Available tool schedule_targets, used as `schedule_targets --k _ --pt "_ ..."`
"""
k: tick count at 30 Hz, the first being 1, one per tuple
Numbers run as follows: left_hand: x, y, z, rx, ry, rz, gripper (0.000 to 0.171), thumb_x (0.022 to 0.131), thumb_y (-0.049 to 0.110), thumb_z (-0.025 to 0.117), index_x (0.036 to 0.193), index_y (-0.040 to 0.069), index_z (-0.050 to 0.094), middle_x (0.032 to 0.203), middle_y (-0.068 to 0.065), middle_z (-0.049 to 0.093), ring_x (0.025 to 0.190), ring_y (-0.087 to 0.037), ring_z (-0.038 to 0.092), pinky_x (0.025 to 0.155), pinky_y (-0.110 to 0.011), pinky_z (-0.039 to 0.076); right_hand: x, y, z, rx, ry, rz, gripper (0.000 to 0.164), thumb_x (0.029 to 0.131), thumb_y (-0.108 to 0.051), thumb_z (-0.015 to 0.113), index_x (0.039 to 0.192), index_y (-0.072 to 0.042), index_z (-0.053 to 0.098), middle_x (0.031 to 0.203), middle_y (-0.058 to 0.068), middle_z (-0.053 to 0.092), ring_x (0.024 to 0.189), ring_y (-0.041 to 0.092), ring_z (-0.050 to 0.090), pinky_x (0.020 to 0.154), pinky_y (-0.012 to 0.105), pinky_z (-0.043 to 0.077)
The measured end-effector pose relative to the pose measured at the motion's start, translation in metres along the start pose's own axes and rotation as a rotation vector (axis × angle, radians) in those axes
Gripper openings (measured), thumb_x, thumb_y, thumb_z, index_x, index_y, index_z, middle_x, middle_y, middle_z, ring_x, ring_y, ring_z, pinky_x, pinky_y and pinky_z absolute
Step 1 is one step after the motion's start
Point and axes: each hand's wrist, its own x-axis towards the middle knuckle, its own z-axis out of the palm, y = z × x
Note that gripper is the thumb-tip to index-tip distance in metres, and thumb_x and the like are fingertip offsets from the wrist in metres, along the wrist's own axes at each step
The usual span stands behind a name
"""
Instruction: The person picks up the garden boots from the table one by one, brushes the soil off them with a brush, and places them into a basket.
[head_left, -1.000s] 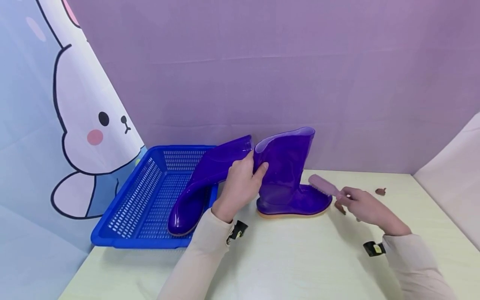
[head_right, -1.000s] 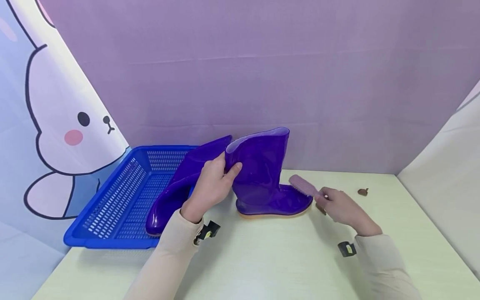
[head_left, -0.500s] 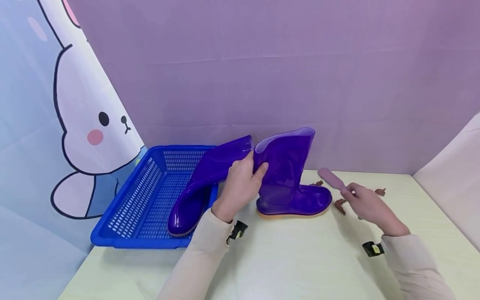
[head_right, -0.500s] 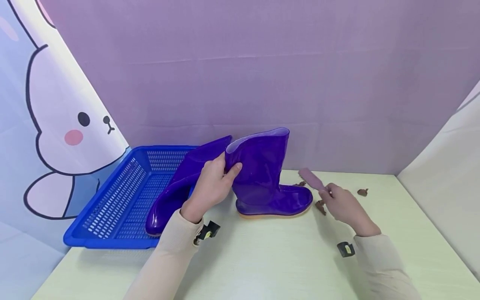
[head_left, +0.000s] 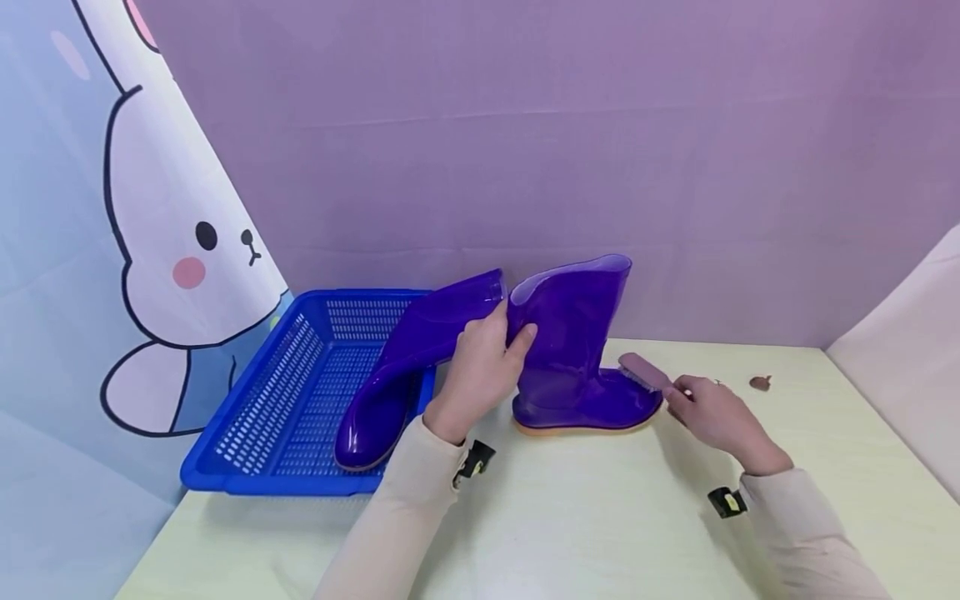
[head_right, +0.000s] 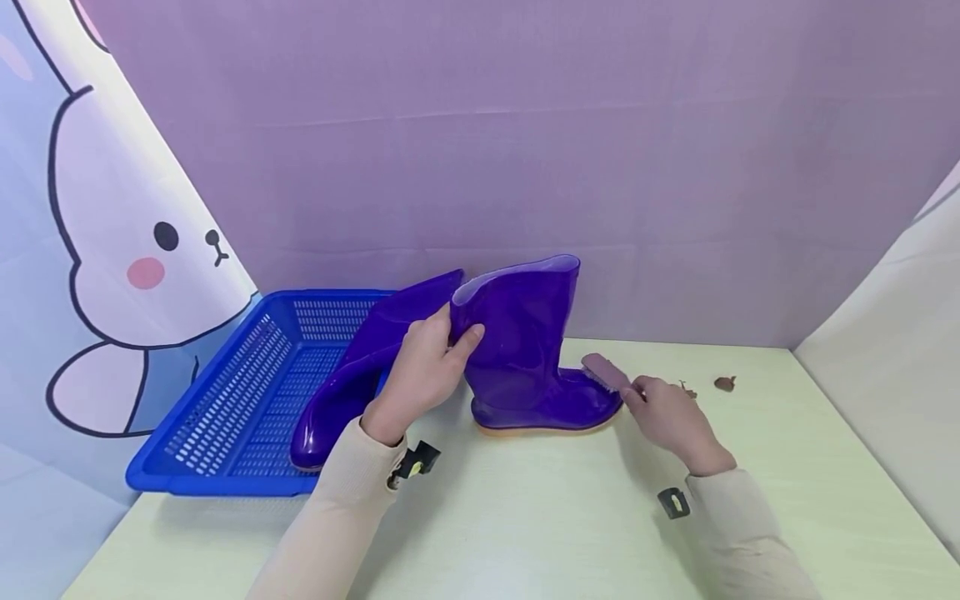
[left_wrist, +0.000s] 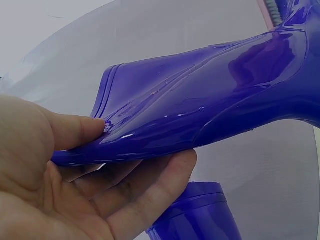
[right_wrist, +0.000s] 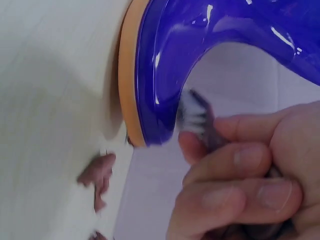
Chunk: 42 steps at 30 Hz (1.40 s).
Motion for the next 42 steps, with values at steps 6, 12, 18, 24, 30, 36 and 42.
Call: schedule_targets --k 6,12,18,24,30,36,42 --pt "0.0 0.001 0.0 0.008 0.009 0.005 0.047 0.106 0.027 0.057 0.144 0.0 0.051 0.066 0.001 0.046 0.064 -0.017 0.059 0.065 -0.031 0.048 -0.003 0.01 -0.011 -0.07 0.066 0.067 0.039 0.109 -0.026 0.04 0.094 0.001 0.063 0.068 0.004 0.053 0.059 0.019 0.048 0.053 0.033 0.035" --pt "0.0 0.002 0.0 0.002 0.006 0.002 0.047 0.106 0.028 0.056 0.144 0.001 0.05 0.065 0.001 0.044 0.062 -0.017 0.058 0.062 -0.031 0.047 0.001 -0.003 -0.005 0.034 0.058 -0.002 0.04 0.11 -0.029 0.043 0.114 0.003 0.067 0.08 0.006 0.069 0.067 0.016 0.055 0.064 0.033 0.041" --pt "-0.001 0.003 0.0 -0.004 -0.012 -0.013 0.058 0.106 0.029 0.056 0.152 -0.003 0.042 0.062 0.002 0.042 0.051 -0.013 0.049 0.061 -0.03 0.046 0.001 -0.013 0.01 0.002 0.059 -0.037 0.034 0.107 -0.026 0.049 0.11 0.001 0.07 0.07 -0.001 0.056 0.06 0.015 0.046 0.058 0.032 0.034" --pt "-0.001 0.005 -0.001 0.004 -0.012 -0.013 0.061 0.106 0.03 0.056 0.154 -0.004 0.038 0.062 0.002 0.041 0.05 -0.012 0.048 0.068 -0.032 0.05 -0.003 -0.003 -0.003 -0.083 0.067 0.065 0.038 0.106 -0.029 0.049 0.111 0.001 0.072 0.069 0.001 0.06 0.059 0.017 0.051 0.05 0.034 0.036" --pt "-0.002 0.004 -0.002 -0.001 -0.002 -0.005 0.056 0.106 0.028 0.056 0.151 -0.002 0.043 0.063 0.001 0.043 0.051 -0.012 0.05 0.058 -0.027 0.046 -0.01 0.01 -0.023 -0.156 0.081 0.188 0.033 0.104 -0.028 0.046 0.093 -0.004 0.066 0.068 0.009 0.056 0.06 0.025 0.052 0.047 0.038 0.036" --pt "-0.003 0.005 -0.003 -0.011 -0.004 -0.009 0.05 0.106 0.028 0.056 0.147 0.001 0.048 0.064 0.001 0.043 0.054 -0.013 0.053 0.055 -0.026 0.043 -0.006 0.003 -0.019 -0.146 0.12 0.083 0.037 0.106 -0.028 0.047 0.11 0.002 0.068 0.074 0.009 0.065 0.063 0.024 0.056 0.051 0.037 0.039" --pt "-0.002 0.006 -0.003 -0.01 -0.02 -0.023 0.06 0.106 0.03 0.056 0.153 -0.003 0.04 0.06 0.002 0.041 0.047 -0.011 0.044 0.053 -0.026 0.041 -0.004 -0.008 -0.007 -0.113 0.151 -0.05 0.029 0.105 -0.025 0.054 0.107 -0.003 0.073 0.065 -0.005 0.061 0.059 0.015 0.053 0.055 0.034 0.04"
